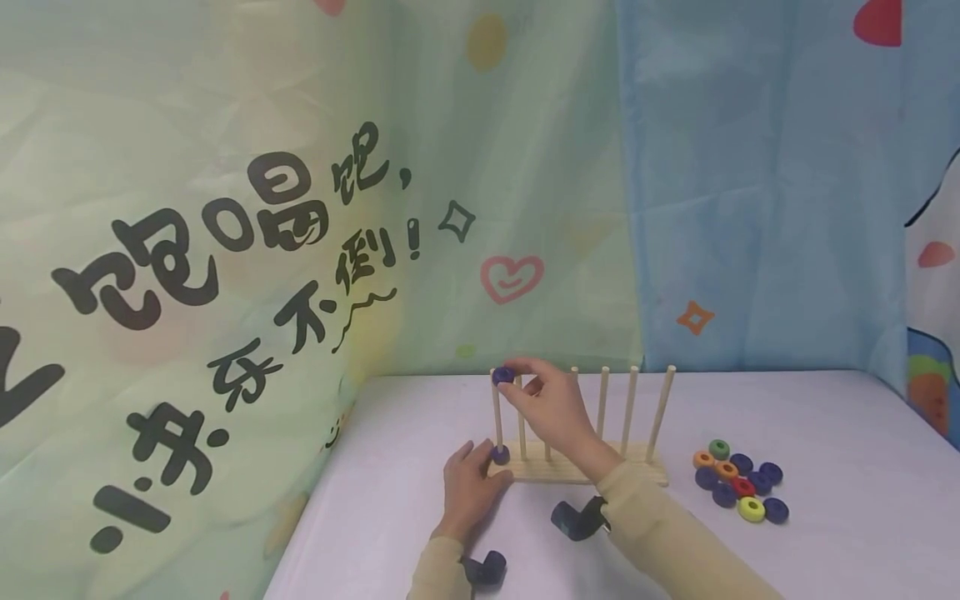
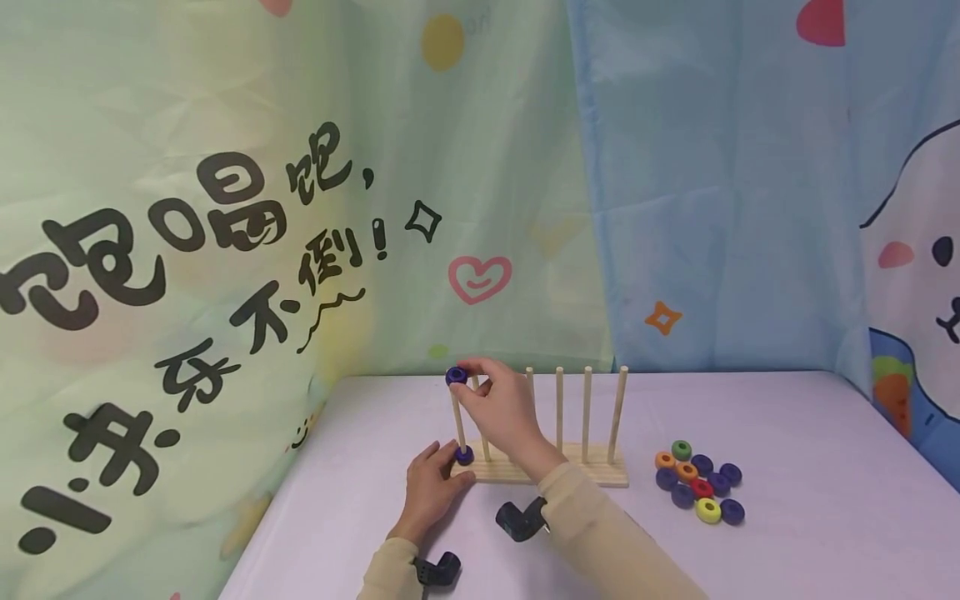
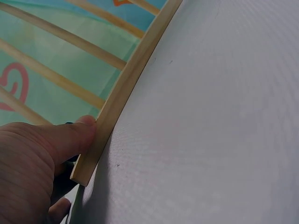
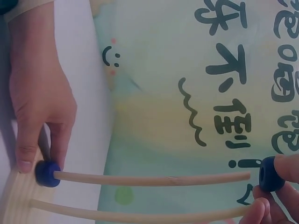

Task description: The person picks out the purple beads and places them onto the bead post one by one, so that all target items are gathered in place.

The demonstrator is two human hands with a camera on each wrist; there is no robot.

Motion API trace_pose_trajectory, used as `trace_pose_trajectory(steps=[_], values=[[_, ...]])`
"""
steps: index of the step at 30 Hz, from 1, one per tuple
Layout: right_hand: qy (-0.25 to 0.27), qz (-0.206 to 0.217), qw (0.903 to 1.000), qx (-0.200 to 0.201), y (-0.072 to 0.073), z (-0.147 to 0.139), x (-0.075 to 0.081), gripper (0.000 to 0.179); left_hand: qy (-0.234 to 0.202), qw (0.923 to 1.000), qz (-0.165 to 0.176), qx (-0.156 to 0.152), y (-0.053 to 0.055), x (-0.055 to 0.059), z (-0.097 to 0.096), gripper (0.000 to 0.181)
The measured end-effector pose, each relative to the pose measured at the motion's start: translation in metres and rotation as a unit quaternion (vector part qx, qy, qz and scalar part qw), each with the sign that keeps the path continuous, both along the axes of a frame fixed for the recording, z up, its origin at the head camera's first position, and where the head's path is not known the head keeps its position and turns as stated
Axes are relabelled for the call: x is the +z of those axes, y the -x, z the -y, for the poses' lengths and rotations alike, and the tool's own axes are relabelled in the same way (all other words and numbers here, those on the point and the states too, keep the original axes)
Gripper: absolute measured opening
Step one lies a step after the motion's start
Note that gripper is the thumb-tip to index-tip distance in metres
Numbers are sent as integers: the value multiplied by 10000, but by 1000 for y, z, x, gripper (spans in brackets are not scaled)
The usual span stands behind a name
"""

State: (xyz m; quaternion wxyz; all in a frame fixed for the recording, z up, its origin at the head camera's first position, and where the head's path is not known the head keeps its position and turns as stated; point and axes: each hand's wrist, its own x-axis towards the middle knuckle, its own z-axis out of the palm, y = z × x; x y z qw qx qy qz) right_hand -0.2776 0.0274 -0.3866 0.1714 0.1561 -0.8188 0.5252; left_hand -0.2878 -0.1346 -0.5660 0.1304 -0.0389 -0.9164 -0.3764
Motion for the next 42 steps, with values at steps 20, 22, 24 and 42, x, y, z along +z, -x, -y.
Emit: trace_pose_trajectory(steps=[20, 22, 24, 42], values=[[233, 75, 9997, -70, 19, 14, -1, 30, 104, 9996, -184, -162, 3, -1, 0, 43], [227, 49, 9997, -54, 20, 15, -1, 30, 128, 9994, -269, -162, 3, 0, 1, 43], [180, 17, 9998, -65, 21, 16, -1, 31, 117, 9995, -256, -151, 3, 0, 1, 44], [-372, -44, 9989, -285, 22, 15, -10, 28, 93, 9996, -218, -164, 4, 0, 1, 33]])
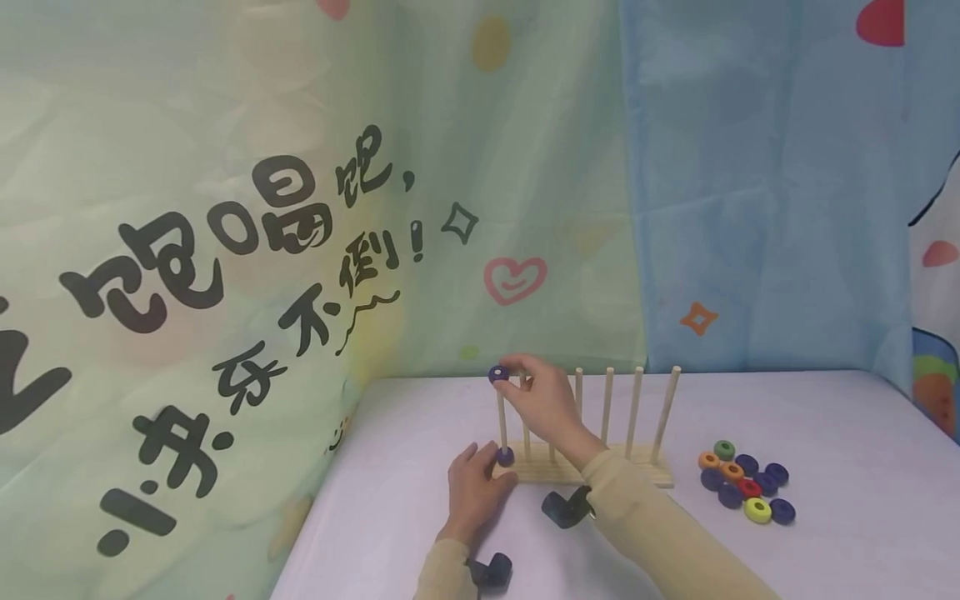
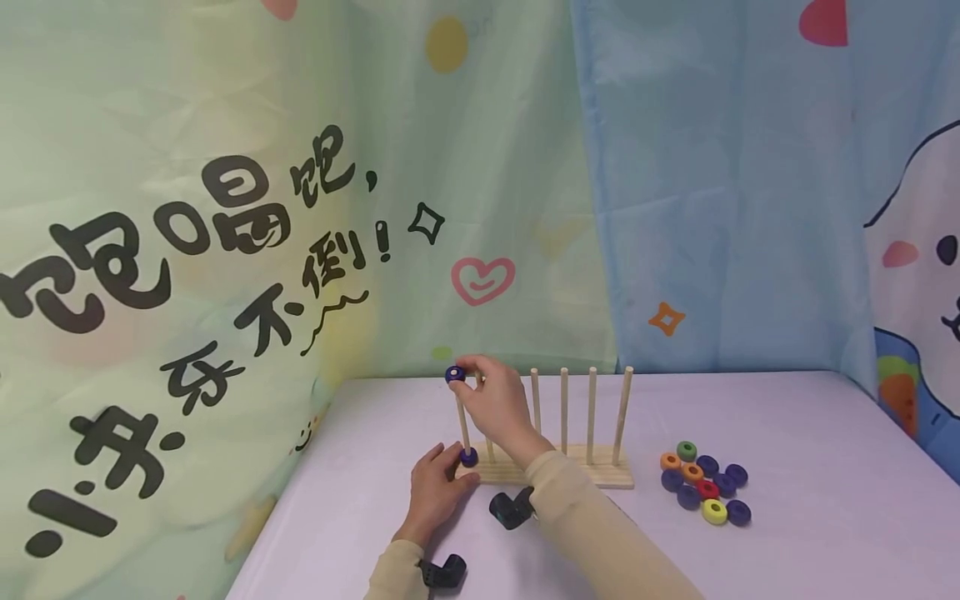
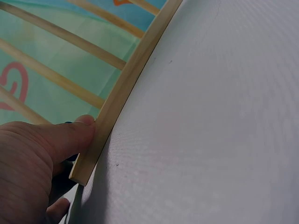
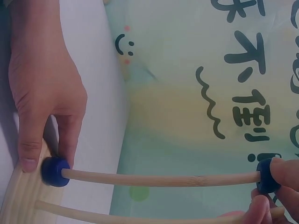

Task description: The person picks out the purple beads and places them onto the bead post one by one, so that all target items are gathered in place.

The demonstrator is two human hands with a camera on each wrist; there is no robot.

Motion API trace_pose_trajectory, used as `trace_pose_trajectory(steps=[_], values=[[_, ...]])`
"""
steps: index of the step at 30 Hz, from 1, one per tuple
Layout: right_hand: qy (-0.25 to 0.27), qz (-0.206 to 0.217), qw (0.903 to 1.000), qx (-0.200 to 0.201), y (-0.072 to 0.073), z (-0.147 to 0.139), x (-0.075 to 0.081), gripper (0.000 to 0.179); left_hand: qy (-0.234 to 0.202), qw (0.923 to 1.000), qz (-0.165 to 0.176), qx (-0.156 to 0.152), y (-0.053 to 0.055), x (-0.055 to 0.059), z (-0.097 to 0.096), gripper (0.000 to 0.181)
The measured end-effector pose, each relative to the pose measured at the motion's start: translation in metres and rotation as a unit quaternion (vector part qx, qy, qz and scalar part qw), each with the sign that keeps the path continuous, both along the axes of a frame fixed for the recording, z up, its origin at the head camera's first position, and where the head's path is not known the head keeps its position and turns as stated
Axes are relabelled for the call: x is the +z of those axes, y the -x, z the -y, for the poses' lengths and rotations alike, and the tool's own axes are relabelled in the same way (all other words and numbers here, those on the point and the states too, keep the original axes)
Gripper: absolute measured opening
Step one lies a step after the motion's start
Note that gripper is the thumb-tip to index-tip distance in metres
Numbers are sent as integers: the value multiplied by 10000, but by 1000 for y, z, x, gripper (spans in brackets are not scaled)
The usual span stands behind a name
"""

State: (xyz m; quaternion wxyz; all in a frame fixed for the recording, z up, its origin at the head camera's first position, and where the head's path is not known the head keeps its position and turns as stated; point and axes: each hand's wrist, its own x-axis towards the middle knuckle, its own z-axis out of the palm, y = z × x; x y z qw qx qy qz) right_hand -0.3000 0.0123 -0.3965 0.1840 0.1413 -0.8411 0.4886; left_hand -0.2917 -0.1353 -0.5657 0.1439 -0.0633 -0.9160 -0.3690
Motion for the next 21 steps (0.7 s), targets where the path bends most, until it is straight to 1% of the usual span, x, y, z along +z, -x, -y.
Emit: trace_pose_trajectory(steps=[4, 9, 12, 17, 21], values=[[-33, 14, 10000, -13, 1, 0, -1, 29, -14, 10000, 28, 64, -1, 0, 0, 33], [-122, 17, 9999, -9, 1, 0, -1, 31, -36, 9999, 96, 88, 1, -1, 1, 39], [-218, 44, 9998, -4, 1, -1, -1, 31, 1, 9999, 61, 83, 2, -3, 1, 40], [-248, 149, 9996, -6, -2, -3, 0, 30, -5, 9999, 103, 68, 2, -6, 0, 51], [-227, 120, 9997, 63, -2, -2, 0, 29, -95, 9998, 76, 131, -1, -3, 0, 55]])
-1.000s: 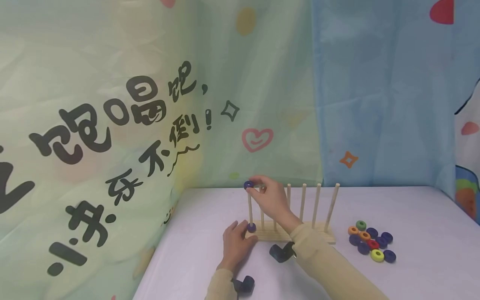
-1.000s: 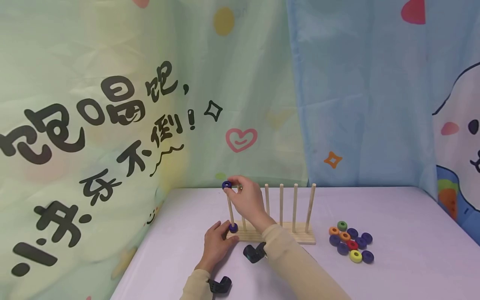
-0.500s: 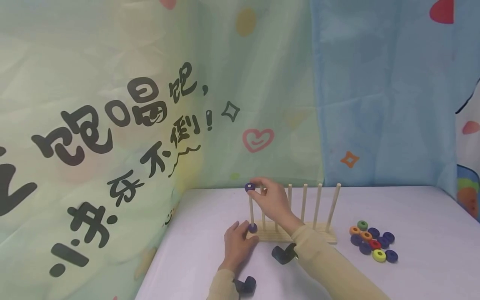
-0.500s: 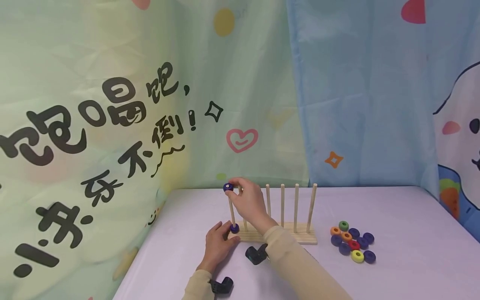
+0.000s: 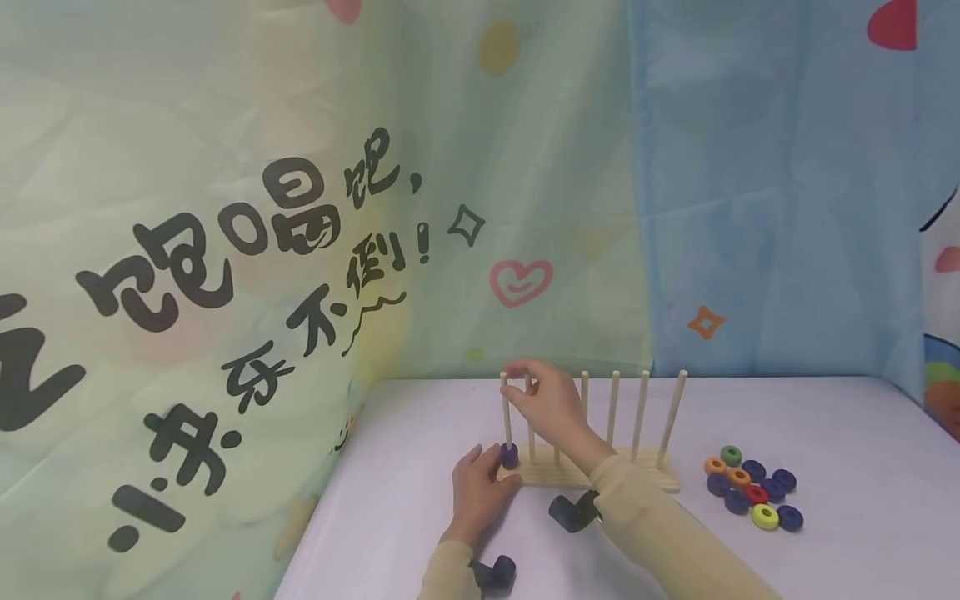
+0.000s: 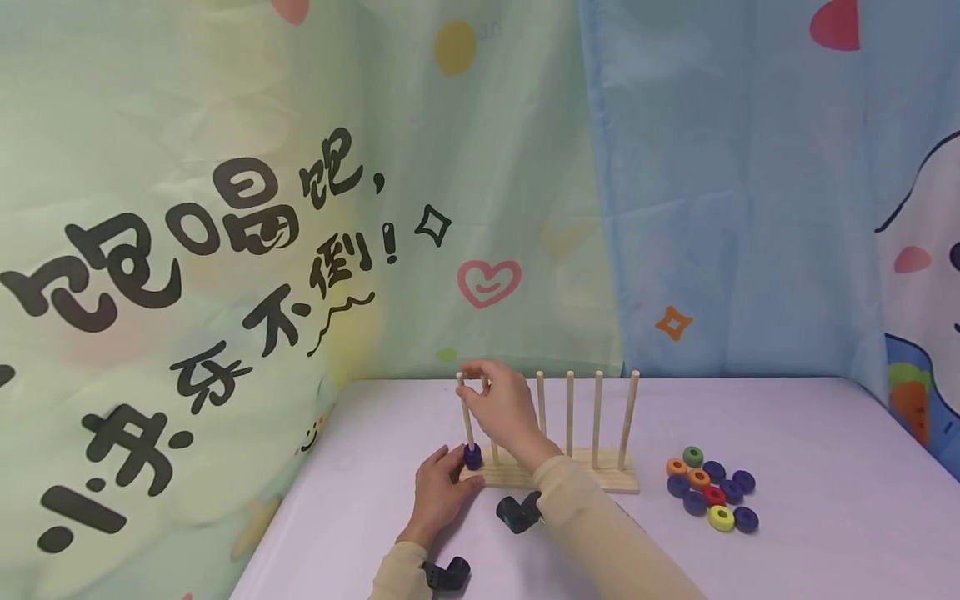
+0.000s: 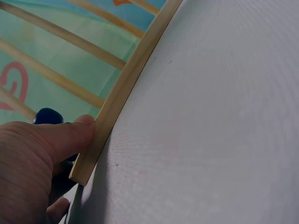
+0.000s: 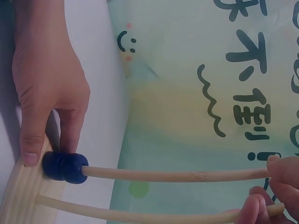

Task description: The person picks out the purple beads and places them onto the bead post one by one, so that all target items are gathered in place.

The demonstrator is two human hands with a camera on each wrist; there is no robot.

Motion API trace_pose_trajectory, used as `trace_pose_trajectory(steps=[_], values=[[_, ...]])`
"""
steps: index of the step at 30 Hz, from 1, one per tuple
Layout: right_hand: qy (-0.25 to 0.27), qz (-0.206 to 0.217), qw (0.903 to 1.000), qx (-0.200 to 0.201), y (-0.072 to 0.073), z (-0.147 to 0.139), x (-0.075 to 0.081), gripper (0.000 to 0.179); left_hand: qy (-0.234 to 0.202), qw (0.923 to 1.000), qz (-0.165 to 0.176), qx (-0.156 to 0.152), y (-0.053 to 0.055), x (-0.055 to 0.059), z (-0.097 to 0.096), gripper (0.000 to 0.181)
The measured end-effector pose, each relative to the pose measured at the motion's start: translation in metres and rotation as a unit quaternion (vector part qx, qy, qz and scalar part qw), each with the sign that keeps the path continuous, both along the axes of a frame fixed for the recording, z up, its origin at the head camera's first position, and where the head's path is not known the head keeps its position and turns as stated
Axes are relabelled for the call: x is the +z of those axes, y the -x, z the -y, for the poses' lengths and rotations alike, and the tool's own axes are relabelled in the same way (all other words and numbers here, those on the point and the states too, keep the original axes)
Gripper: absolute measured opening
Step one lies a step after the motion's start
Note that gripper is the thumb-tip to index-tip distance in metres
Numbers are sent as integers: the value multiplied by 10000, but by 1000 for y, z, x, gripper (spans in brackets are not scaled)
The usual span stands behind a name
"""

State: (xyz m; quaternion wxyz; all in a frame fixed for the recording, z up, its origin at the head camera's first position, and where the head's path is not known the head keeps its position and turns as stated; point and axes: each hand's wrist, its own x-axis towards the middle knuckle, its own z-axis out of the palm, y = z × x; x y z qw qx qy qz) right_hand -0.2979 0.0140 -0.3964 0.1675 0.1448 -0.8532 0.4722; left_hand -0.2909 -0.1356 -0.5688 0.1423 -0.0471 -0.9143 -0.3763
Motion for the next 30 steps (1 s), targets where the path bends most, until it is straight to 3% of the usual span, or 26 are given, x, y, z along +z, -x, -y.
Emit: trace_pose_trajectory(steps=[6, 13, 21, 30], values=[[88, 32, 10000, 16, -1, -1, 1, 27, -54, 10000, 2, 10, -3, 4, -1, 55], [344, 15, 9994, 68, -3, -4, 5, 28, -12, 9995, -319, 57, -5, 5, -3, 53], [404, 78, 9991, 142, -10, -7, 11, 26, 9, 9999, 27, 97, -3, 4, -3, 53], [642, -179, 9975, 227, -17, -15, 5, 23, -47, 10000, -39, 50, -4, 4, -2, 52]])
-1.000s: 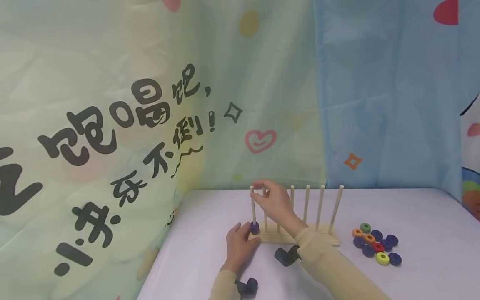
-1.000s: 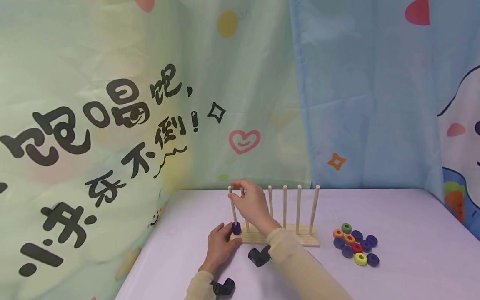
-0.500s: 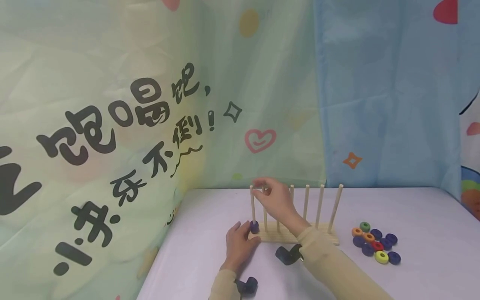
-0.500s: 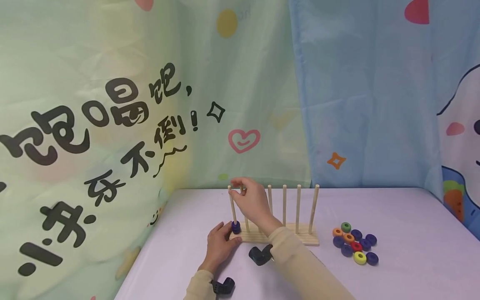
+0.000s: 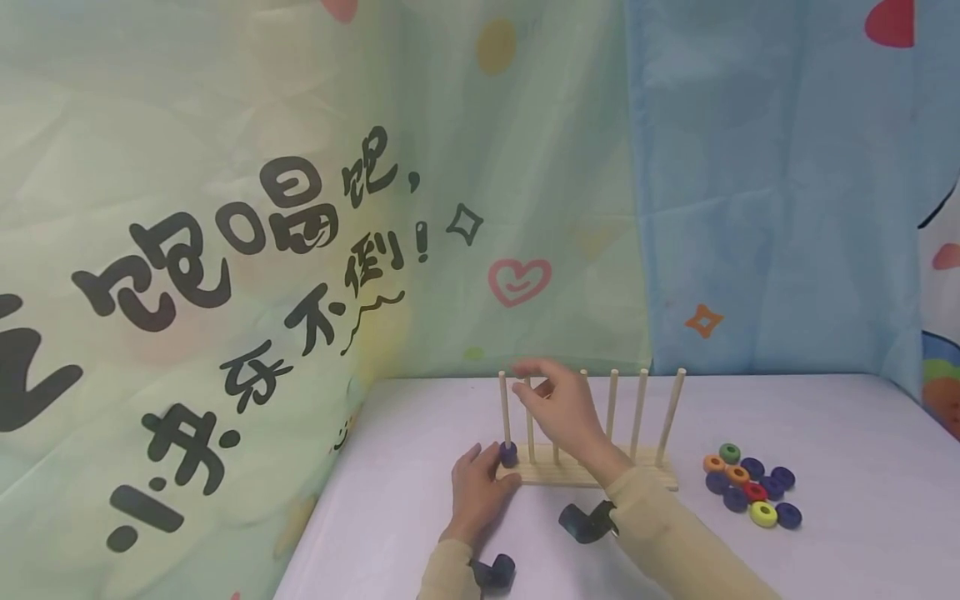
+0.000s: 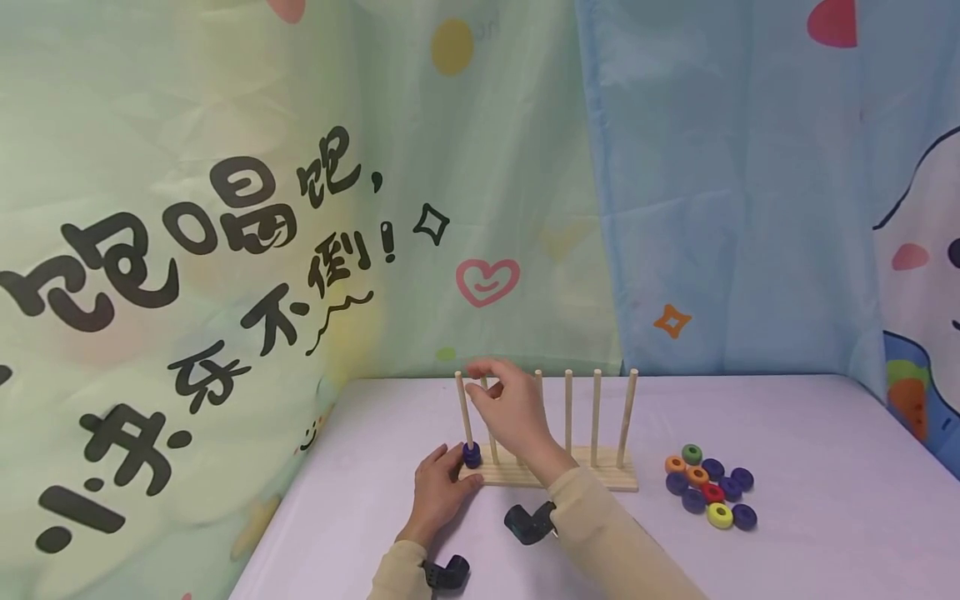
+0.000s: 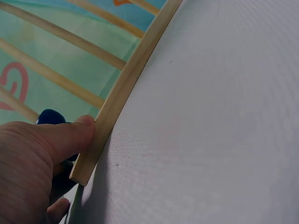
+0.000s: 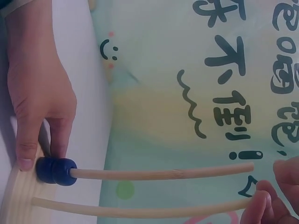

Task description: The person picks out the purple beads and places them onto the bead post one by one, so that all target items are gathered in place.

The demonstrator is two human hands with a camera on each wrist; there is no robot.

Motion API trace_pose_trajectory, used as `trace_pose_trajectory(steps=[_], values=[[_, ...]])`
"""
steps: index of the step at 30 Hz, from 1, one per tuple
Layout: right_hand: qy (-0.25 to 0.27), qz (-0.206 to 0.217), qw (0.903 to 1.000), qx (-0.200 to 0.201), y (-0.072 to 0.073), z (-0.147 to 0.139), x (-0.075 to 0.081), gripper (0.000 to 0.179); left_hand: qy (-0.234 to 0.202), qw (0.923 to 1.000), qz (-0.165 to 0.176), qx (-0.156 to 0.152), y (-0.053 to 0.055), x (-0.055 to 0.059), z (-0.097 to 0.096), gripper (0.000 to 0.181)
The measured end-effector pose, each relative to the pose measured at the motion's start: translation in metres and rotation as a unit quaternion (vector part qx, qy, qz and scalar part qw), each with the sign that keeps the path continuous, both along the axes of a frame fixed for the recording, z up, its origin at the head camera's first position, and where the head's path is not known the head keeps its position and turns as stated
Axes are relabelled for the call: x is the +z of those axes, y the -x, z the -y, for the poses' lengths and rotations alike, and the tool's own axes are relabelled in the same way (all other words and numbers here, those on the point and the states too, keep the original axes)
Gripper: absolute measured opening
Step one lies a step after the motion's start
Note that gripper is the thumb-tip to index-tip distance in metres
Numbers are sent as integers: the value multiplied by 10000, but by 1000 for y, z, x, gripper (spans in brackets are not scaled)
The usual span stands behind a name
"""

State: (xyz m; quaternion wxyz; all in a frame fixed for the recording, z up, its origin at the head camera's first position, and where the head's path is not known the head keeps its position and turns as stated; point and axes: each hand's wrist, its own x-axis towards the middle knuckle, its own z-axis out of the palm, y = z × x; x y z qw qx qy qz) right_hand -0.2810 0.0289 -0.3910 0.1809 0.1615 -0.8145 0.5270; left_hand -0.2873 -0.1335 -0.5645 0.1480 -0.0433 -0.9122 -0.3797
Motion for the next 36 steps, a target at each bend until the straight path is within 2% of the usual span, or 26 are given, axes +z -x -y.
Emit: trace_pose_trajectory(steps=[7, 14, 23, 36], values=[[18, -95, 9999, -67, -5, -4, -4, 19, 28, 10000, 70, -51, 1, 0, 1, 55], [-37, 98, 9998, -173, -12, -11, -16, 17, 37, 9999, 148, 33, 2, -1, 1, 54], [-238, 293, 9988, -308, -15, -20, -44, 16, 30, 10000, 88, 7, 2, -4, 1, 53], [-392, 723, 9939, -740, -23, -42, -85, 16, 37, 9999, -73, -101, 2, -4, 1, 54]])
